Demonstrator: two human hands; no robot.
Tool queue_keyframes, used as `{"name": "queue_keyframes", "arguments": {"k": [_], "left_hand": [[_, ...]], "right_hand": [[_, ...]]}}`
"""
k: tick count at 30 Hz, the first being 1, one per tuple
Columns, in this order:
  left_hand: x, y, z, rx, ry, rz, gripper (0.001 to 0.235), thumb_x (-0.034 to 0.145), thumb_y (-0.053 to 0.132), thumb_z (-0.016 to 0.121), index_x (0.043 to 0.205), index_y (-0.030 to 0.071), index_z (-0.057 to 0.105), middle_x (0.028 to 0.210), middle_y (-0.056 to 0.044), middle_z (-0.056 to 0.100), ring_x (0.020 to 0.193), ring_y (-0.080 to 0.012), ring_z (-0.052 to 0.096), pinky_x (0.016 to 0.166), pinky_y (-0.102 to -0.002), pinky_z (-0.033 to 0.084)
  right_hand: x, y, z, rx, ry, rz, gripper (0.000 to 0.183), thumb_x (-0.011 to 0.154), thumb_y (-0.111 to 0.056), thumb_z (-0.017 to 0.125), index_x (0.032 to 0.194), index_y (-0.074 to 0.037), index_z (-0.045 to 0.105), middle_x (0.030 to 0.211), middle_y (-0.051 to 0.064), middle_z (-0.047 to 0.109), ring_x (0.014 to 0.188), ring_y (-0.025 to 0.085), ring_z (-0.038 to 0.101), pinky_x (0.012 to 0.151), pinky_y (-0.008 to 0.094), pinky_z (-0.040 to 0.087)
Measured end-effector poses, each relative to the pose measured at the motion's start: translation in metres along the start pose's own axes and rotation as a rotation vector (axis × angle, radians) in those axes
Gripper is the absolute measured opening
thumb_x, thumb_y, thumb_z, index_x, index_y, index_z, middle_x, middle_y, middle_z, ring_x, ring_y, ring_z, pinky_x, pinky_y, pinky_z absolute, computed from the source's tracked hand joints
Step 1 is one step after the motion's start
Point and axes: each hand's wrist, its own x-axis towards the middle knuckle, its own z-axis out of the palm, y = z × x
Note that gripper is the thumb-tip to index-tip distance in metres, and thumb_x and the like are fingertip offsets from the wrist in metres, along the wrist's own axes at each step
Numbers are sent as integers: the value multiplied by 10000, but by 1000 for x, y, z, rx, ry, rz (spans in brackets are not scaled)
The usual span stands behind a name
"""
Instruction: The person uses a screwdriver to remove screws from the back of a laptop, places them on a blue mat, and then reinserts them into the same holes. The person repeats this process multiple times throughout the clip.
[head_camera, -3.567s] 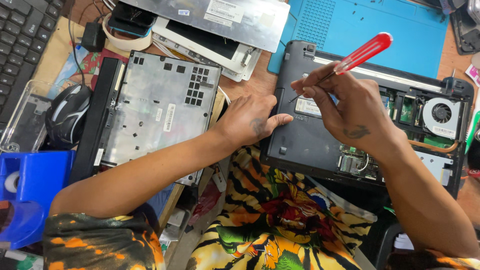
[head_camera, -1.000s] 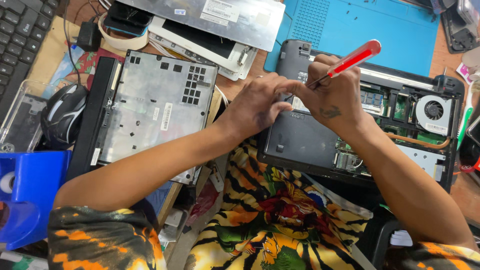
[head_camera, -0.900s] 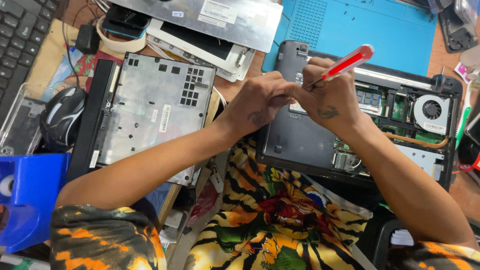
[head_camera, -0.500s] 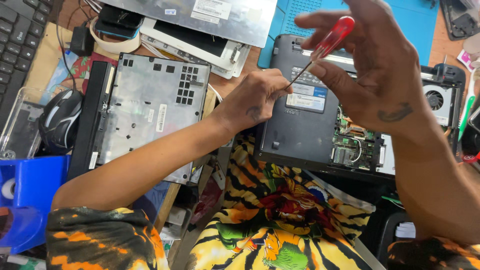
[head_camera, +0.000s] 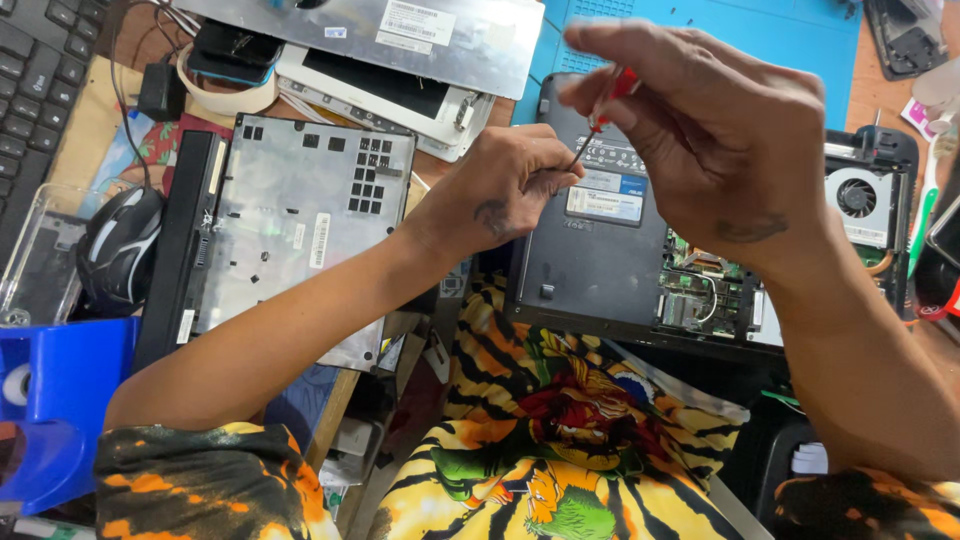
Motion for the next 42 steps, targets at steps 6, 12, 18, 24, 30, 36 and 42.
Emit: {"name": "queue_keyframes", "arguments": {"k": [6,12,18,24,30,36,42], "left_hand": [[0,3,2,-2,7,-6,84,992,24,668,1018,-39,717,919,-136,707,780,-229,690,699,-339,534],[0,11,-3,17,-6,-66,134,978,69,656,1028,-36,723,913,-139,704,780,-242,679,714,-362,526],[-17,13,-7,171,-27,-391,237,909,159,704,980,-58,643,875,-207,701,811,-355,692,737,-432,533],[-24,-1,10,194,-31,-503,239,904,160,707,996,-36,605,915,-229,729,880,-387,729,763,-444,557],[-18,1,8,269,-36,-484,226,879,155,730,960,-28,623,876,-210,720,818,-381,722,730,-456,553],[4,15,8,292,-10,-496,191,894,170,714,951,-1,650,773,-155,721,755,-319,722,712,-433,535],[32,-5,32,233,27,-268,172,958,160,678,964,-9,651,893,-149,721,835,-291,718,750,-413,538]], "right_hand": [[6,-5,-4,-18,8,23,286,1059,101,809,1287,48,644,1045,175,712,995,215,745,869,301,606],[-3,-8,-1,91,-42,118,368,1044,99,728,1341,69,512,1126,175,693,1085,229,720,988,318,608],[-36,34,-39,193,104,205,164,1180,134,535,1311,41,505,1221,150,642,1124,213,699,1016,297,610],[-69,91,-74,-266,78,232,93,1203,134,573,1248,56,547,1170,181,715,1062,272,760,972,351,603],[-82,114,-60,-163,114,271,230,1139,166,559,1299,92,412,1162,196,683,1060,261,753,963,321,625],[-87,124,-61,-123,114,271,257,1163,187,594,1309,95,404,1155,212,651,1036,267,743,945,318,622],[-97,118,-77,-92,113,281,269,1170,155,538,1367,73,374,1156,181,605,1063,242,712,998,307,640]]}}
